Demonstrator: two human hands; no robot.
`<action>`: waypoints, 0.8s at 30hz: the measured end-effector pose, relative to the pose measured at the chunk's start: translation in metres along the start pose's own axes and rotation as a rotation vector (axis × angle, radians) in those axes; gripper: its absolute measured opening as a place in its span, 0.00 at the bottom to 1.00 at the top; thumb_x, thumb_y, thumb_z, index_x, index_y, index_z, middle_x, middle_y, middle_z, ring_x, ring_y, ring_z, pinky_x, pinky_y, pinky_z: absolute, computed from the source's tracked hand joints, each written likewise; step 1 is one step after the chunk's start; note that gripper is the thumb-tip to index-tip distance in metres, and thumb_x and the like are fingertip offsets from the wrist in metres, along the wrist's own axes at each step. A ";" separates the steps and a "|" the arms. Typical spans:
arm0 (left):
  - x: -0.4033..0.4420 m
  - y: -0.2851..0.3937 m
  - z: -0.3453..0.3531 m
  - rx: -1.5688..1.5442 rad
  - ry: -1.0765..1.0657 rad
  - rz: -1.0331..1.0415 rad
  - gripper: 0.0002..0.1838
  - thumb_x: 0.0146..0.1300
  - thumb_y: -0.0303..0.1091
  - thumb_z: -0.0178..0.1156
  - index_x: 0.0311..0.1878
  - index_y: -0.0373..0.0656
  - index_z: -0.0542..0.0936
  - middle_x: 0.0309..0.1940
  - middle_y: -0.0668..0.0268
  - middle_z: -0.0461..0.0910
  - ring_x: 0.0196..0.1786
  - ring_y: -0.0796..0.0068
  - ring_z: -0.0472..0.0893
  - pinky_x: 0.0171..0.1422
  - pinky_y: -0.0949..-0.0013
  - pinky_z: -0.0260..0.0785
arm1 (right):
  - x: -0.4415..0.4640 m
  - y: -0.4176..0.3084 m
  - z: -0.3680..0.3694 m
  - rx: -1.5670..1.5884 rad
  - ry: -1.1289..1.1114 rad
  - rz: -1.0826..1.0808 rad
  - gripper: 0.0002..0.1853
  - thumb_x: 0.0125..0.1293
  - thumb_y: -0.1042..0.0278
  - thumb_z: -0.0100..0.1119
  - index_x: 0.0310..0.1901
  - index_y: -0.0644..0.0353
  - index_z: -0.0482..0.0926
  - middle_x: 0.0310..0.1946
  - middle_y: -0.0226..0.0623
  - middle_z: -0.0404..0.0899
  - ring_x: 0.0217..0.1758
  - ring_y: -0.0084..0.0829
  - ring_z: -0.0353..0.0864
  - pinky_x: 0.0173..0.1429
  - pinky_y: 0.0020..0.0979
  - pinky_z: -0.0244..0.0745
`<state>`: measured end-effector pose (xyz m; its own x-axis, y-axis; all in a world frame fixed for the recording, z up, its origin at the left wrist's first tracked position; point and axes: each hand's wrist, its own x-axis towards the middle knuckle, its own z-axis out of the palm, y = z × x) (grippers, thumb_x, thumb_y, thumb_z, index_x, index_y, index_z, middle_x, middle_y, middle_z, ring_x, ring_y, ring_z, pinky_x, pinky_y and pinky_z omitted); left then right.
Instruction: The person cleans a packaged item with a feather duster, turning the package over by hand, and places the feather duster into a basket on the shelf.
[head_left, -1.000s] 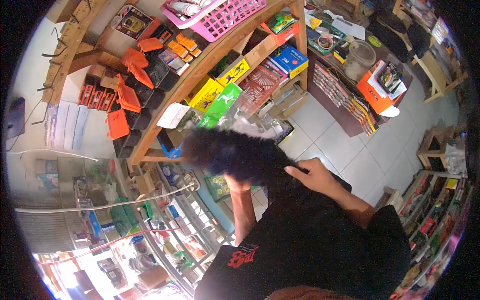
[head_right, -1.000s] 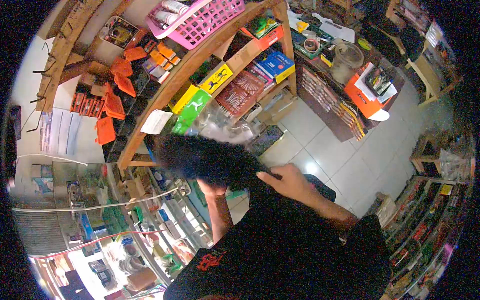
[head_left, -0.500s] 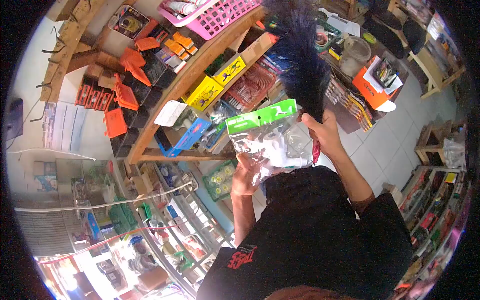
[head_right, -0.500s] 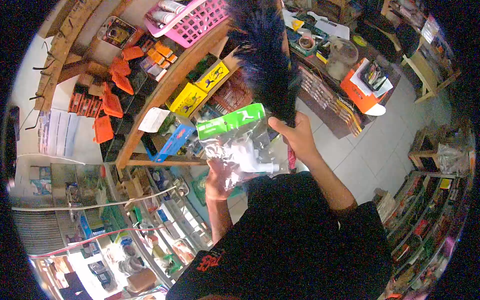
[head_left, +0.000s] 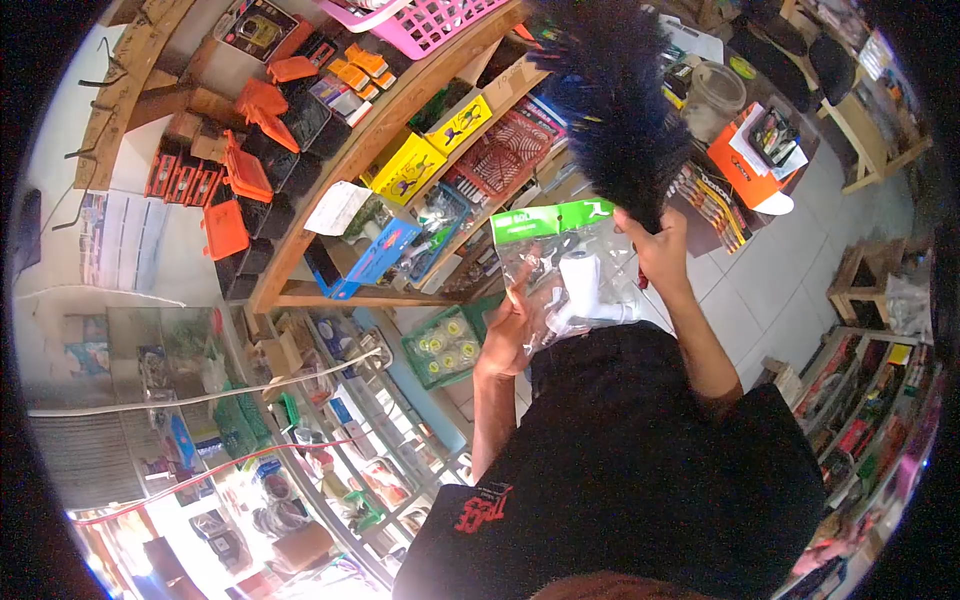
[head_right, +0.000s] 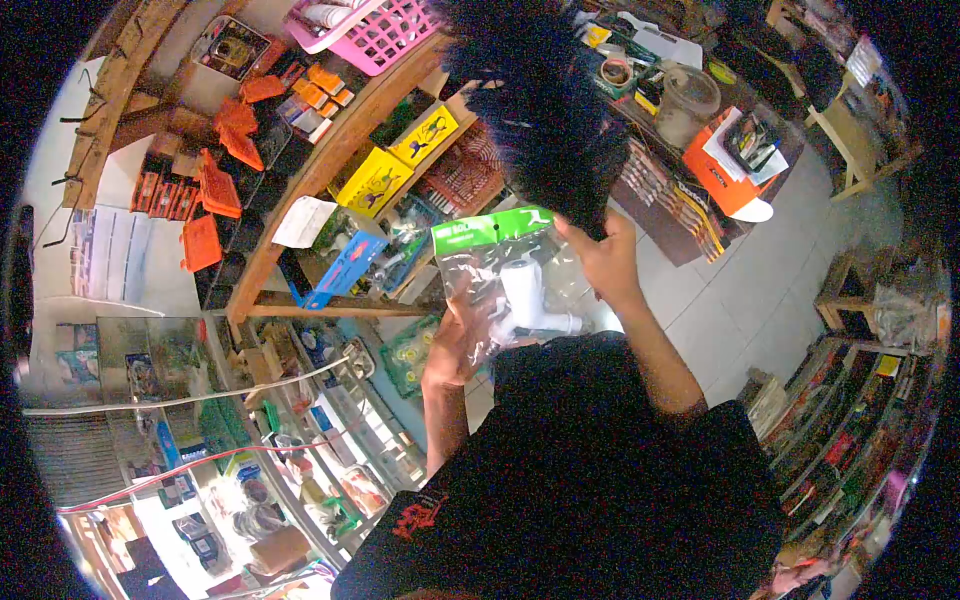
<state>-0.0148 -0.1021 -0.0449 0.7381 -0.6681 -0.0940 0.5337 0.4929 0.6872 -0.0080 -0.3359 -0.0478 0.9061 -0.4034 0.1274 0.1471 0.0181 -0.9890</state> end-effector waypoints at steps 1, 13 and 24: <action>-0.001 -0.001 -0.003 0.037 0.006 0.011 0.46 0.66 0.57 0.52 0.77 0.47 0.42 0.68 0.46 0.61 0.68 0.51 0.66 0.67 0.48 0.64 | 0.002 0.005 -0.006 -0.023 -0.045 0.024 0.11 0.59 0.68 0.69 0.40 0.65 0.84 0.32 0.30 0.84 0.34 0.18 0.78 0.42 0.25 0.73; -0.009 0.000 -0.016 0.112 -0.076 -0.221 0.44 0.68 0.60 0.49 0.76 0.41 0.47 0.64 0.49 0.68 0.61 0.57 0.74 0.58 0.57 0.72 | 0.024 -0.042 -0.033 -0.453 -0.483 -0.159 0.21 0.48 0.54 0.77 0.27 0.67 0.80 0.19 0.30 0.77 0.24 0.17 0.67 0.29 0.29 0.65; -0.016 -0.012 -0.047 0.331 -0.132 -0.369 0.36 0.72 0.54 0.45 0.75 0.42 0.53 0.62 0.55 0.71 0.54 0.65 0.78 0.52 0.56 0.78 | 0.056 -0.007 -0.021 -0.331 -1.126 0.058 0.18 0.55 0.57 0.72 0.30 0.66 0.81 0.19 0.34 0.78 0.25 0.18 0.73 0.31 0.29 0.70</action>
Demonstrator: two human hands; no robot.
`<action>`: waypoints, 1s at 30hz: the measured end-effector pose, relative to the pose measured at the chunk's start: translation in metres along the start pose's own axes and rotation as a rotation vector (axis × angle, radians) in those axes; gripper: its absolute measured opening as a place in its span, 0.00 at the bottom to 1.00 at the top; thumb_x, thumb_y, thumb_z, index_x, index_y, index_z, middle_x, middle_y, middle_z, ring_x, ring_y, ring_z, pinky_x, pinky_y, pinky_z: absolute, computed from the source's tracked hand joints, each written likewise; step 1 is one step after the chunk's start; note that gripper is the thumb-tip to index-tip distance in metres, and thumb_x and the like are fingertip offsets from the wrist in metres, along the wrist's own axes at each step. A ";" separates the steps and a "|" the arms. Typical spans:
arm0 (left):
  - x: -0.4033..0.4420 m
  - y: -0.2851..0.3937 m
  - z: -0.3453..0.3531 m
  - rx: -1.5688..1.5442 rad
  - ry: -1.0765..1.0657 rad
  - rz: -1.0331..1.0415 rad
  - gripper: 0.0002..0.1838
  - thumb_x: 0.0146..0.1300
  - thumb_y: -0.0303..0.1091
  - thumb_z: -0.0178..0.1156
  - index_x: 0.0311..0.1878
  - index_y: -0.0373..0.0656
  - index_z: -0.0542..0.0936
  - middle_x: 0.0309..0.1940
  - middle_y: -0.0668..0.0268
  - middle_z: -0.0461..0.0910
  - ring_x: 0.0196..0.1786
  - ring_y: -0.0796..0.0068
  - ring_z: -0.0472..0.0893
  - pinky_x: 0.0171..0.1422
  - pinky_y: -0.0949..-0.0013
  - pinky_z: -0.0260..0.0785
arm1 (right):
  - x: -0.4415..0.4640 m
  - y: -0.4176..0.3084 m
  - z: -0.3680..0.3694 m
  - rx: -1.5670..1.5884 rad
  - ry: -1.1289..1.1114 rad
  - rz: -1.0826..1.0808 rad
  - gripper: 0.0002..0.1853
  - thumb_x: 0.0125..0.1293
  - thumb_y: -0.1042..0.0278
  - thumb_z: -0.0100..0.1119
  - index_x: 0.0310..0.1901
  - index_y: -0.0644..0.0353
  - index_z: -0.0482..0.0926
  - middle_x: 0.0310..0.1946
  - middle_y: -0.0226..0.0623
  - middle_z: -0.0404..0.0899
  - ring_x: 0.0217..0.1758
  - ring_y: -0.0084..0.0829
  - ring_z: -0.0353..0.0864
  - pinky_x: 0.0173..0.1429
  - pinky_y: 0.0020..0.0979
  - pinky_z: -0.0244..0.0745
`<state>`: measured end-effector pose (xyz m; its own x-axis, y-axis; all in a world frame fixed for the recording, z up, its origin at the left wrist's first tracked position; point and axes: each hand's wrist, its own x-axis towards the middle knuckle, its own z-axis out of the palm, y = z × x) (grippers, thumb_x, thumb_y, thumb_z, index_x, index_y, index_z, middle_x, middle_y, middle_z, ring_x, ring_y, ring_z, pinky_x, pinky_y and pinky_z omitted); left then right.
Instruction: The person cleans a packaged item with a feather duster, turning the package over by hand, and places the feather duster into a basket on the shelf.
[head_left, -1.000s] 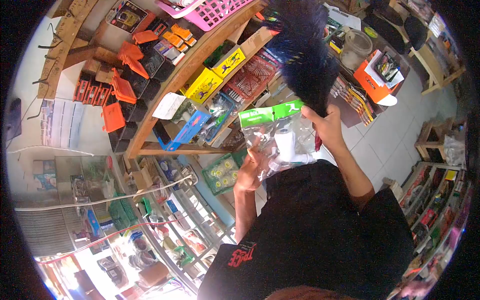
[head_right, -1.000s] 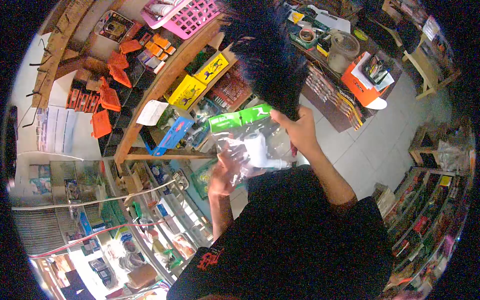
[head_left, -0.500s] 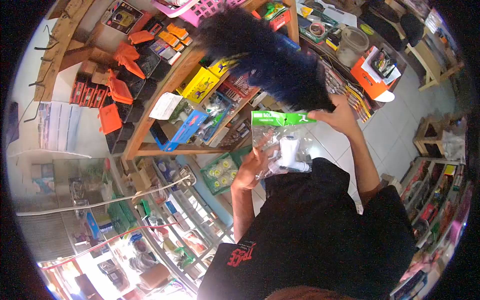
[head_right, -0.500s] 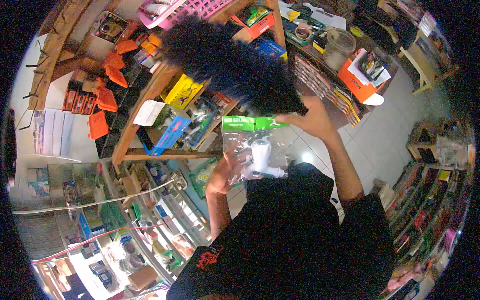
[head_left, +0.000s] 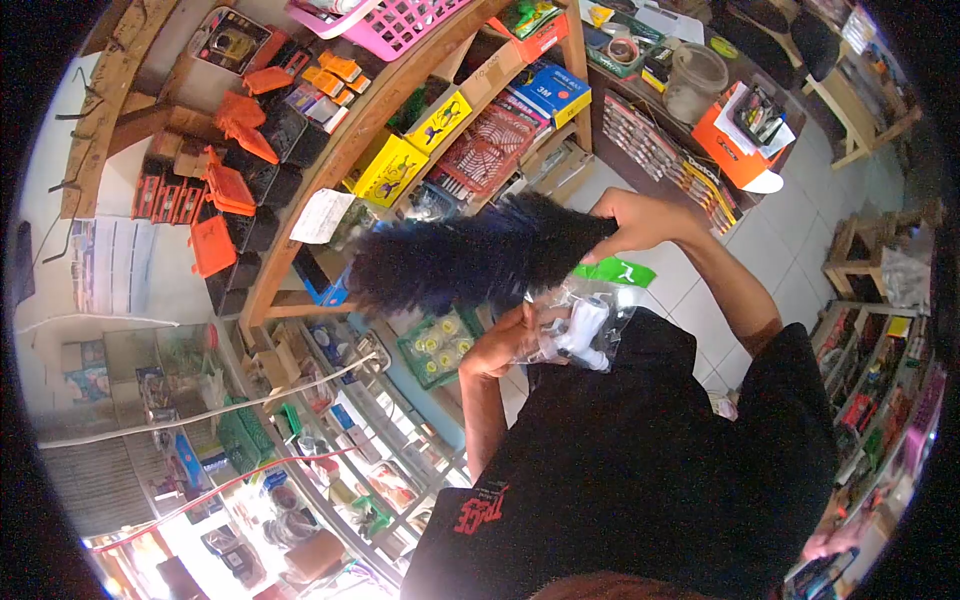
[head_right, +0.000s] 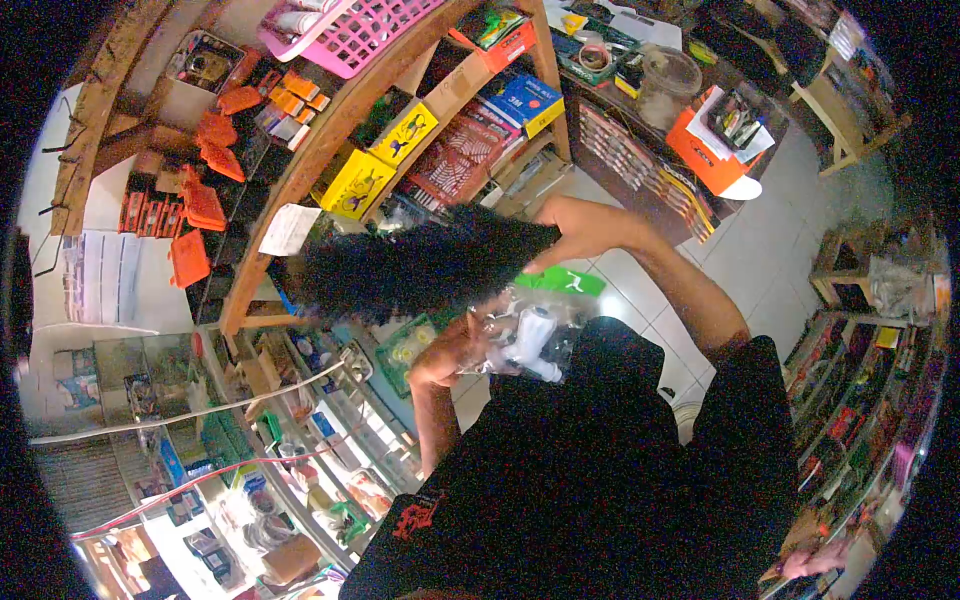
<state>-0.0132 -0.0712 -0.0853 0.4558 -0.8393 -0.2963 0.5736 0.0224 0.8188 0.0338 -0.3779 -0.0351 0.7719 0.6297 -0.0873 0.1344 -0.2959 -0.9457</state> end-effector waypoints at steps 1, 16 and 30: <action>0.000 0.000 0.000 0.021 -0.018 0.036 0.36 0.72 0.54 0.46 0.75 0.42 0.53 0.63 0.55 0.71 0.55 0.64 0.78 0.52 0.55 0.78 | 0.003 0.008 0.001 -0.036 0.026 -0.014 0.17 0.55 0.57 0.72 0.31 0.66 0.81 0.19 0.34 0.79 0.25 0.18 0.73 0.32 0.29 0.70; 0.013 0.010 0.001 -0.449 0.015 0.048 0.45 0.63 0.42 0.61 0.77 0.49 0.44 0.68 0.49 0.64 0.64 0.49 0.72 0.52 0.38 0.76 | -0.036 -0.023 -0.025 -0.248 0.607 -0.086 0.16 0.58 0.62 0.67 0.30 0.69 0.76 0.22 0.39 0.77 0.27 0.21 0.73 0.33 0.31 0.69; -0.017 0.021 -0.037 -0.261 0.294 0.267 0.25 0.72 0.41 0.49 0.69 0.46 0.63 0.62 0.54 0.70 0.60 0.49 0.75 0.55 0.29 0.71 | -0.096 0.017 0.005 -0.128 0.414 0.149 0.23 0.69 0.53 0.56 0.25 0.66 0.73 0.15 0.43 0.66 0.20 0.30 0.65 0.28 0.36 0.64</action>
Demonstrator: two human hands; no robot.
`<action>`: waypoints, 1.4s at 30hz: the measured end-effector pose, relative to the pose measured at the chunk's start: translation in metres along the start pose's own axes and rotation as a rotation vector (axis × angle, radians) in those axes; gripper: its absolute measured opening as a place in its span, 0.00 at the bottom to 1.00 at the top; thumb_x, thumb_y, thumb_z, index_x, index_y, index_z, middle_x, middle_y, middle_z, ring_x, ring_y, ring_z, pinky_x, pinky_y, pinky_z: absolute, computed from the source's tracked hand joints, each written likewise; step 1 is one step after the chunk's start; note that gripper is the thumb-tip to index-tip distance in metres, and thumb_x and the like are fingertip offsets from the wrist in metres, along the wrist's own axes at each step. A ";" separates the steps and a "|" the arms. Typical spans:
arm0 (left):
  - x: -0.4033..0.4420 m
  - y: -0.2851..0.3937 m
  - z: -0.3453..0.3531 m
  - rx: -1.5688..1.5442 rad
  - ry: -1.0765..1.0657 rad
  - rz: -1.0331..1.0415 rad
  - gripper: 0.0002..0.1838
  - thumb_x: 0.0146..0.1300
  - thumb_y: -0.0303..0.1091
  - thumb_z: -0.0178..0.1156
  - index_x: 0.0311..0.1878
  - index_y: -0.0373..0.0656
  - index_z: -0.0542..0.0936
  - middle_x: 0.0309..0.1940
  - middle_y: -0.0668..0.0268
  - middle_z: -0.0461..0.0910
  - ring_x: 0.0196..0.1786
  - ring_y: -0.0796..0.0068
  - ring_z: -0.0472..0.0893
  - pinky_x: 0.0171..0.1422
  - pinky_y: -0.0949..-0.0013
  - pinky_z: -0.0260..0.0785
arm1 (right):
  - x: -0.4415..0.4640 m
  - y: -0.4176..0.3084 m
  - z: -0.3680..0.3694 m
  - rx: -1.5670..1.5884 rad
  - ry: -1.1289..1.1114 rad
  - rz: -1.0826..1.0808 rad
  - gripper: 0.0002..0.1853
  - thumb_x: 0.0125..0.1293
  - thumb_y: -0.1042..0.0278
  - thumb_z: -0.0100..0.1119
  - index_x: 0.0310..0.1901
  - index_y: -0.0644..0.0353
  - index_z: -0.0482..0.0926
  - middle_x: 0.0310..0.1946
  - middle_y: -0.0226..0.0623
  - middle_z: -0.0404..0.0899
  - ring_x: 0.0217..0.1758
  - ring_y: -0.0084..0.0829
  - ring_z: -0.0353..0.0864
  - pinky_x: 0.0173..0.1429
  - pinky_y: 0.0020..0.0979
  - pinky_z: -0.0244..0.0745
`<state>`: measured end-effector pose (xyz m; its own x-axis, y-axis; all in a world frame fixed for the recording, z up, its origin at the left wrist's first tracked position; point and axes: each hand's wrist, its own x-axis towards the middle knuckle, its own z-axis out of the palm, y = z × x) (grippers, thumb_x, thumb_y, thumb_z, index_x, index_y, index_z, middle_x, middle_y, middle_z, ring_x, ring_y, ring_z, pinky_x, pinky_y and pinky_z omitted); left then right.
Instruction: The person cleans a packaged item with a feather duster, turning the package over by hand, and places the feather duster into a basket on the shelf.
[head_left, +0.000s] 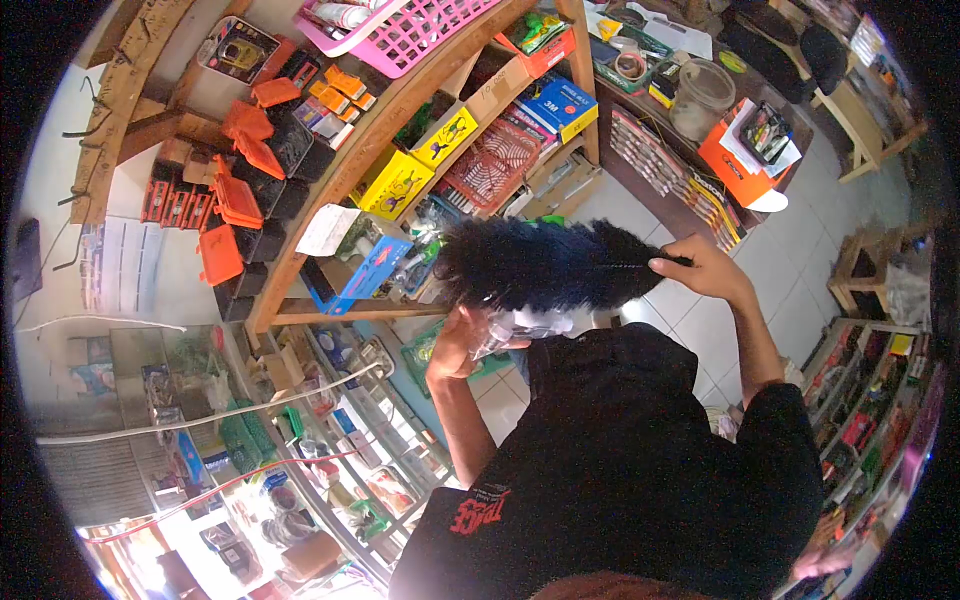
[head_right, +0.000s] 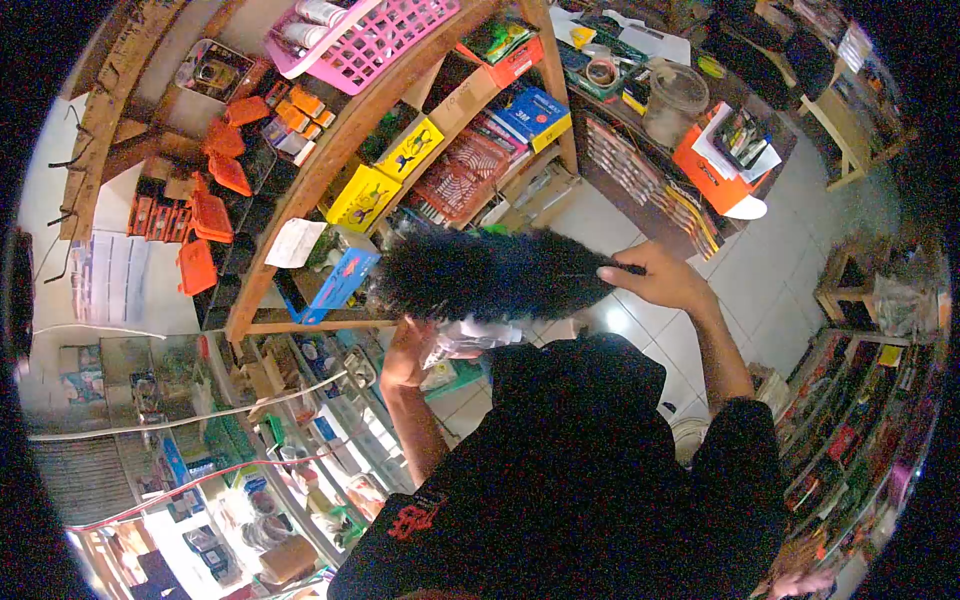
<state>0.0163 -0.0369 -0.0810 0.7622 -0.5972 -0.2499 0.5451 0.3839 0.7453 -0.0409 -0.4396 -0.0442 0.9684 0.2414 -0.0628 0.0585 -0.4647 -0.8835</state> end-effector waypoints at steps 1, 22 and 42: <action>0.000 0.001 0.006 0.005 0.004 0.024 0.24 0.73 0.41 0.47 0.69 0.45 0.62 0.62 0.53 0.70 0.60 0.49 0.75 0.55 0.29 0.71 | -0.001 0.002 -0.001 -0.018 -0.016 0.011 0.23 0.69 0.53 0.56 0.25 0.66 0.73 0.15 0.43 0.66 0.20 0.29 0.65 0.29 0.36 0.64; 0.002 -0.022 -0.010 -0.060 -0.105 0.042 0.16 0.73 0.43 0.48 0.55 0.45 0.74 0.53 0.47 0.77 0.57 0.41 0.76 0.54 0.24 0.68 | 0.016 -0.010 0.026 0.166 -0.030 0.062 0.21 0.70 0.56 0.57 0.26 0.68 0.75 0.14 0.36 0.63 0.21 0.21 0.59 0.27 0.33 0.61; 0.032 -0.004 0.017 -0.015 0.277 0.420 0.28 0.74 0.47 0.45 0.75 0.58 0.56 0.69 0.65 0.64 0.70 0.61 0.65 0.70 0.46 0.61 | -0.004 0.009 0.060 0.167 -0.036 0.140 0.21 0.69 0.54 0.58 0.29 0.66 0.78 0.14 0.32 0.70 0.23 0.19 0.64 0.29 0.31 0.65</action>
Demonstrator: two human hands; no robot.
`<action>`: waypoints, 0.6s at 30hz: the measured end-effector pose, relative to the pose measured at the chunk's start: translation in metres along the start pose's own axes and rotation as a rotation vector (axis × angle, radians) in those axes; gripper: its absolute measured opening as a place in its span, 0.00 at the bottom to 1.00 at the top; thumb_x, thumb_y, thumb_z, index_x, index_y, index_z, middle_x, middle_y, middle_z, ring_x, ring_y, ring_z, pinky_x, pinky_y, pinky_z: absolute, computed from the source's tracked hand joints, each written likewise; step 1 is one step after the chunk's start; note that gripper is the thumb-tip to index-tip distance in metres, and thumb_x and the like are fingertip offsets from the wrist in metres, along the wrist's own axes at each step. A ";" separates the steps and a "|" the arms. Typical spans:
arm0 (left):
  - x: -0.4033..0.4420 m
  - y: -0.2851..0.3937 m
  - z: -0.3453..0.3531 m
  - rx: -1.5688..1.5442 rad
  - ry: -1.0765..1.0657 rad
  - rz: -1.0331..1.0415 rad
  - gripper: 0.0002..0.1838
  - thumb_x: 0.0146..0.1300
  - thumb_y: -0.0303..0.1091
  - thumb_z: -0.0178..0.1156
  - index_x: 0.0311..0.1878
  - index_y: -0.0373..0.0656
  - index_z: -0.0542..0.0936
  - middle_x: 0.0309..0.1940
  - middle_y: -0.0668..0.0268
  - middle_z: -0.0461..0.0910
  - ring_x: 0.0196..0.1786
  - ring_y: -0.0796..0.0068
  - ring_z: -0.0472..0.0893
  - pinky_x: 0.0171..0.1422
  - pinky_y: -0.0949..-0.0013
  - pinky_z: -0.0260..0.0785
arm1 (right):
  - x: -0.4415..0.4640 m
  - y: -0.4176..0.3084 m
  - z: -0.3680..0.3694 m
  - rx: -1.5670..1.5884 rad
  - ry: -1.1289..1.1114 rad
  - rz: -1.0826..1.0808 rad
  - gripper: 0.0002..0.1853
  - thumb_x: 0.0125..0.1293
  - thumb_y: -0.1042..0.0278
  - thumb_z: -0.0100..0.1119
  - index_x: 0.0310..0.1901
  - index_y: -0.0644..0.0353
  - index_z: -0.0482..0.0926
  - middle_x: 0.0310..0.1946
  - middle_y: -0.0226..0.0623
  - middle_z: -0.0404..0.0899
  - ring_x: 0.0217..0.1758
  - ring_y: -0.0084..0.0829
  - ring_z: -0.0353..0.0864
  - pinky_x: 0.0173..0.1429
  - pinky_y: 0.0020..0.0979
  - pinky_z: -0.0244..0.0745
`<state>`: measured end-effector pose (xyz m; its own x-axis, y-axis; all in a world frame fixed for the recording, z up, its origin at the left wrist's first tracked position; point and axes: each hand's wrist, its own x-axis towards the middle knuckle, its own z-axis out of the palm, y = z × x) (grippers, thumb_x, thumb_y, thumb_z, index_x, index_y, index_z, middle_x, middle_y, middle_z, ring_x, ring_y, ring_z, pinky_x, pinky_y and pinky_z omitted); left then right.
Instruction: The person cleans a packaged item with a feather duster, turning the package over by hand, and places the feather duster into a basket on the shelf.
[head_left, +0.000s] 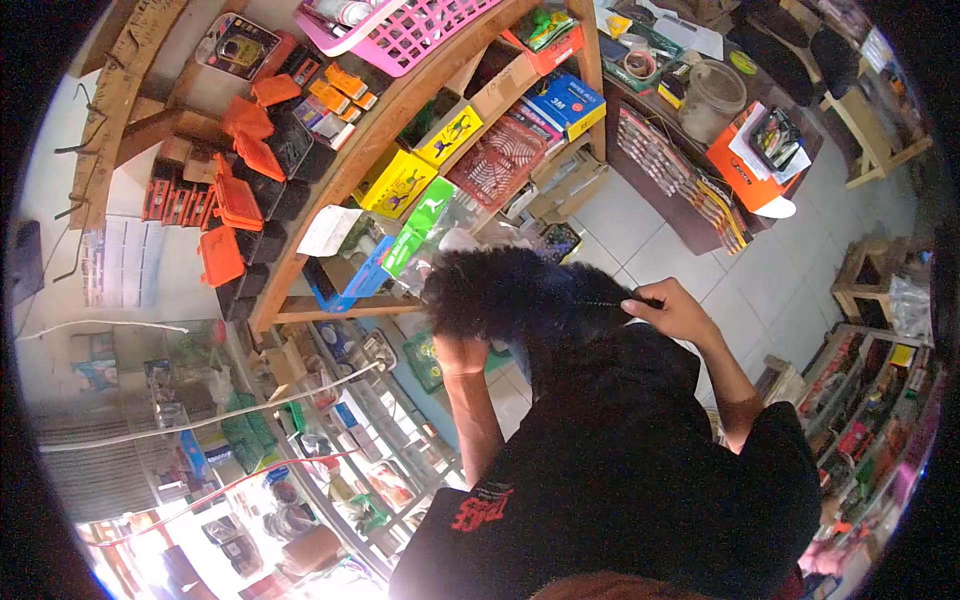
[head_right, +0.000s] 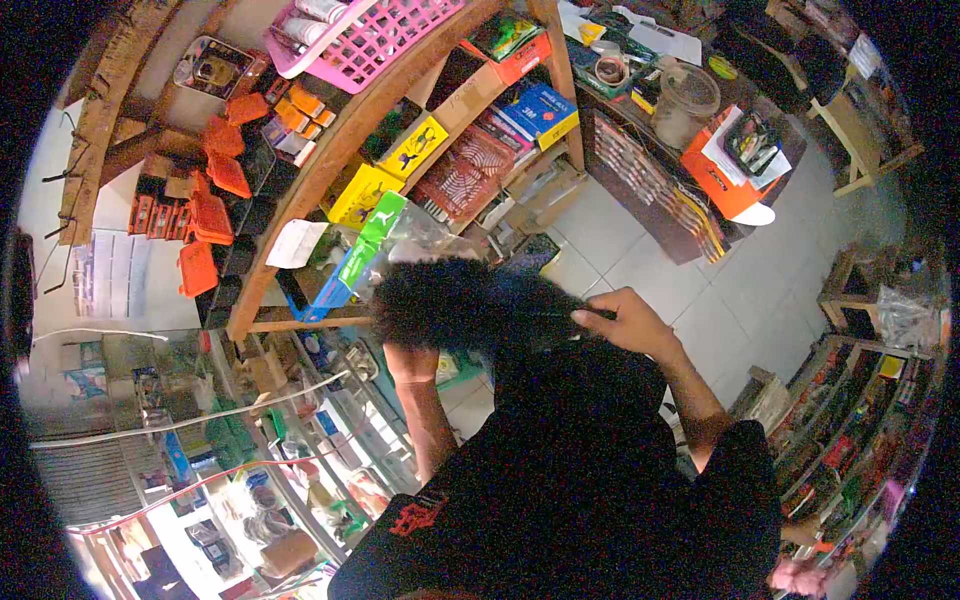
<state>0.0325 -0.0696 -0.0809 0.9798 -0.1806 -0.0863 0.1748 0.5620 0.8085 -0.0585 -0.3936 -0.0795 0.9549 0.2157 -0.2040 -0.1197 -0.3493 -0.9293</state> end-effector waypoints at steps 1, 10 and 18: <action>-0.002 0.004 0.004 -0.202 0.019 -0.039 0.29 0.74 0.45 0.45 0.75 0.58 0.54 0.69 0.65 0.64 0.70 0.61 0.65 0.70 0.48 0.61 | -0.001 -0.003 0.004 0.051 0.041 0.052 0.20 0.69 0.54 0.58 0.29 0.66 0.78 0.15 0.33 0.71 0.23 0.19 0.65 0.30 0.31 0.66; 0.000 0.018 0.018 -0.395 -0.052 0.064 0.37 0.72 0.38 0.50 0.78 0.60 0.43 0.66 0.62 0.65 0.61 0.61 0.72 0.63 0.51 0.70 | -0.004 0.014 0.025 0.106 0.070 0.045 0.23 0.68 0.50 0.59 0.28 0.67 0.76 0.15 0.37 0.68 0.23 0.20 0.64 0.30 0.33 0.66; 0.005 0.008 0.004 -0.480 -0.052 0.055 0.31 0.76 0.38 0.41 0.77 0.61 0.44 0.67 0.63 0.65 0.60 0.62 0.73 0.64 0.53 0.70 | 0.000 0.029 0.030 0.197 0.116 -0.003 0.23 0.67 0.52 0.60 0.26 0.67 0.76 0.14 0.36 0.67 0.23 0.20 0.65 0.29 0.32 0.65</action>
<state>0.0385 -0.0690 -0.0727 0.9849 -0.1730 -0.0116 0.1597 0.8788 0.4496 -0.0698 -0.3761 -0.1159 0.9787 0.1064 -0.1754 -0.1570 -0.1619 -0.9742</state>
